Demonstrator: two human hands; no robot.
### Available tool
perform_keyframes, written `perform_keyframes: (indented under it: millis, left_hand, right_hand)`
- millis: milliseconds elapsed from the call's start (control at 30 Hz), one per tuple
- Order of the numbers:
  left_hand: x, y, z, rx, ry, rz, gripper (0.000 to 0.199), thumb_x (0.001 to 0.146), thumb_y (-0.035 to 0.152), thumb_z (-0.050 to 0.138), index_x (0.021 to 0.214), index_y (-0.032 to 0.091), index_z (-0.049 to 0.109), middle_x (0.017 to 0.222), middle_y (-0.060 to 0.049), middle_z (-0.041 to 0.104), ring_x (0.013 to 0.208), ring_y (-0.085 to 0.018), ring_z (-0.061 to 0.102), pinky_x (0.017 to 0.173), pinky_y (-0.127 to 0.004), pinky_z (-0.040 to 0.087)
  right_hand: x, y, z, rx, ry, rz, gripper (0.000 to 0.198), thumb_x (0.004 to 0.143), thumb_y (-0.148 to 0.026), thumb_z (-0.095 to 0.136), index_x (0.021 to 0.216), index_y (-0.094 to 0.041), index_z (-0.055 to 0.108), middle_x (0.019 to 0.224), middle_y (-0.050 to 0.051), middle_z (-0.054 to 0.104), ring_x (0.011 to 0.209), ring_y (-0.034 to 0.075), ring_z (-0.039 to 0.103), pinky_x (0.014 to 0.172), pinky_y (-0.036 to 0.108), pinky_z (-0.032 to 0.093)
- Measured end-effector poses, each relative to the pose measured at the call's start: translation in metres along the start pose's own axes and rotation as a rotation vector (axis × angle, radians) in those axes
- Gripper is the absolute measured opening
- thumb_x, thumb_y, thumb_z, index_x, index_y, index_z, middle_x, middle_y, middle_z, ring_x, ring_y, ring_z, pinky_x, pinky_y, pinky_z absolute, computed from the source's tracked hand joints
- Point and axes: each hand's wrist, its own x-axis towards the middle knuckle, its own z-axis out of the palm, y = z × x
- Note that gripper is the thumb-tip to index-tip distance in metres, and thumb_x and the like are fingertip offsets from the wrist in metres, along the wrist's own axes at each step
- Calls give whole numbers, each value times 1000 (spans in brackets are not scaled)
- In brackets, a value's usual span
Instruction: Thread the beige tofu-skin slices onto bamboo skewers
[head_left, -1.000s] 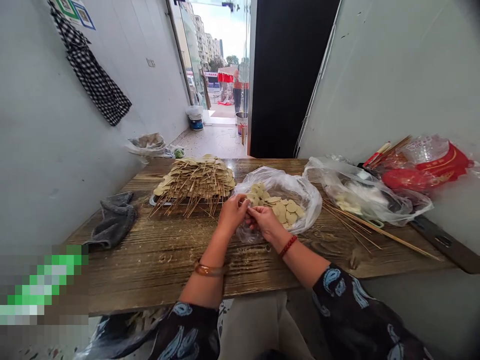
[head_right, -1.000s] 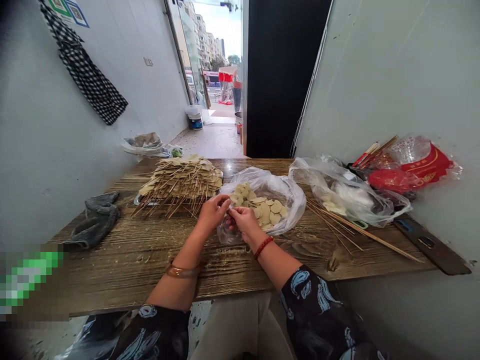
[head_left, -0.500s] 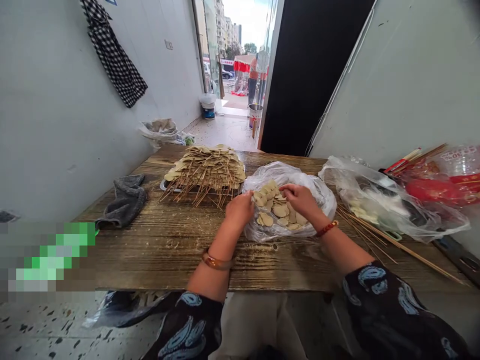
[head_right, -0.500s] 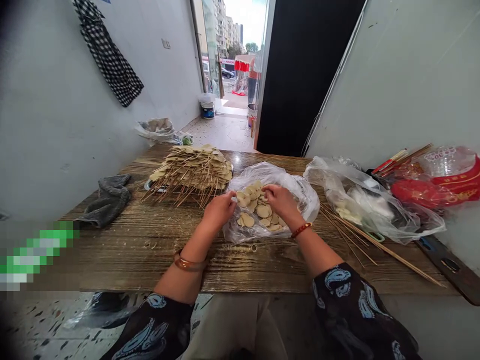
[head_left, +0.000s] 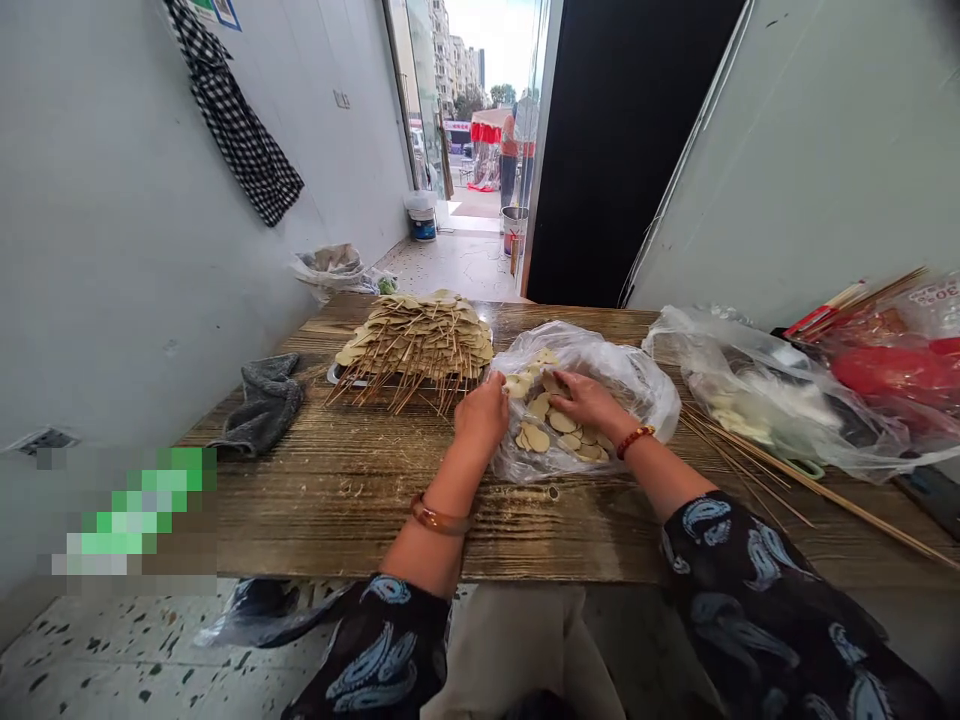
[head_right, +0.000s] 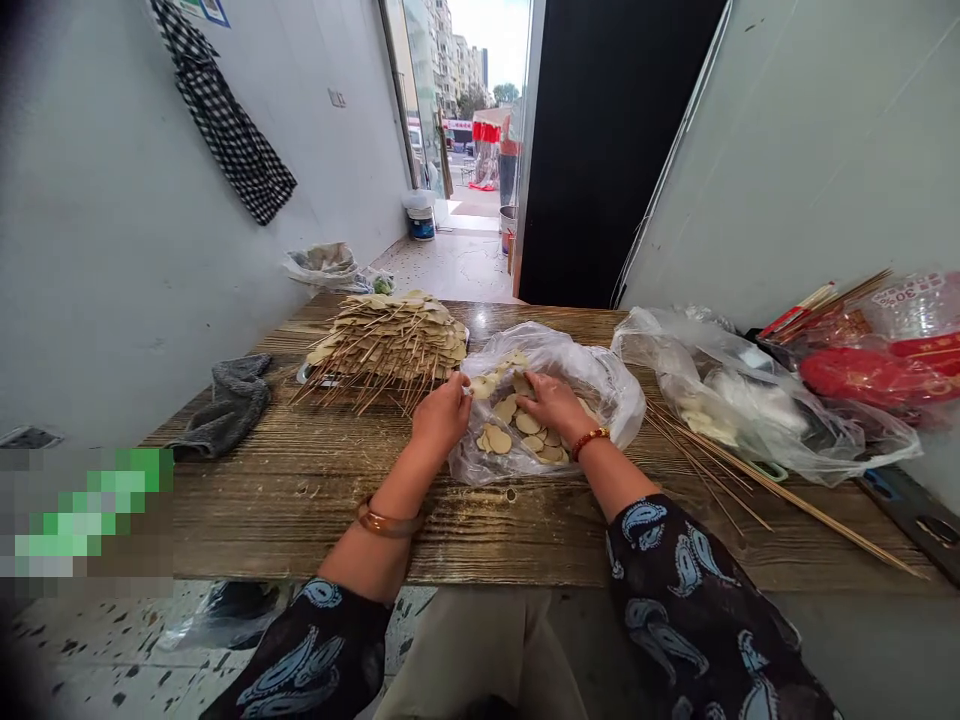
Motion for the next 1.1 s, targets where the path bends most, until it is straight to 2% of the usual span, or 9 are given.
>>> perform_keyframes:
  millis: [167, 300, 433, 567, 700, 833, 900, 1100]
  left_hand:
    - [-1, 3, 6, 18, -13, 29, 28, 91, 25, 44, 118, 22, 51, 98, -11, 70, 92, -24, 67, 75, -32, 45]
    - [-1, 5, 9, 46, -25, 19, 29, 91, 25, 42, 119, 22, 50, 99, -11, 70, 92, -24, 67, 75, -32, 46]
    - [-1, 5, 9, 35, -40, 29, 32, 91, 24, 42, 122, 22, 50, 102, -12, 69, 97, -23, 66, 79, -32, 46]
    - [-2, 3, 8, 14, -23, 52, 35, 90, 22, 41, 124, 21, 50, 105, -13, 69, 99, -24, 65, 81, -32, 46]
    - [-2, 3, 6, -17, -22, 79, 35, 89, 21, 43, 124, 23, 51, 105, -11, 69, 98, -23, 65, 82, -32, 46]
    - [-1, 3, 7, -11, -10, 81, 35, 90, 19, 42, 122, 24, 52, 108, -9, 68, 98, -23, 65, 79, -33, 47]
    - [-1, 3, 8, -2, 9, 83, 35, 90, 19, 42, 123, 25, 52, 114, -9, 67, 99, -23, 65, 79, -32, 47]
    - [-2, 3, 9, 17, 25, 113, 35, 91, 19, 41, 124, 24, 50, 115, -8, 67, 99, -22, 65, 79, -31, 47]
  right_hand:
    - [-8, 1, -9, 20, -56, -46, 36, 80, -22, 66, 115, -17, 67, 114, 12, 68, 102, 24, 62, 87, 31, 45]
    - [-22, 0, -32, 64, -139, -101, 26, 81, -19, 61, 104, -19, 73, 102, 6, 71, 92, 19, 64, 82, 27, 46]
    - [-39, 5, -58, 80, -285, -148, 26, 78, -18, 61, 100, -21, 75, 95, 5, 70, 86, 19, 63, 78, 27, 46]
    - [-56, 14, -80, 39, -306, -75, 27, 75, -22, 68, 101, -23, 76, 96, 6, 71, 87, 21, 63, 79, 30, 45]
    - [-60, 10, -94, 75, -273, -125, 23, 81, -34, 65, 98, -22, 76, 101, 6, 72, 91, 20, 64, 82, 30, 44]
    - [-46, -10, -82, -83, -148, -93, 32, 93, -33, 49, 87, -17, 76, 91, 8, 73, 82, 19, 64, 74, 28, 45]
    - [-35, -21, -66, -174, -170, -144, 30, 94, -30, 47, 96, -17, 74, 96, 8, 73, 85, 19, 64, 75, 27, 45]
    - [-16, -38, -19, -226, -212, -185, 24, 91, -24, 52, 106, -18, 70, 105, 9, 70, 96, 19, 62, 83, 26, 42]
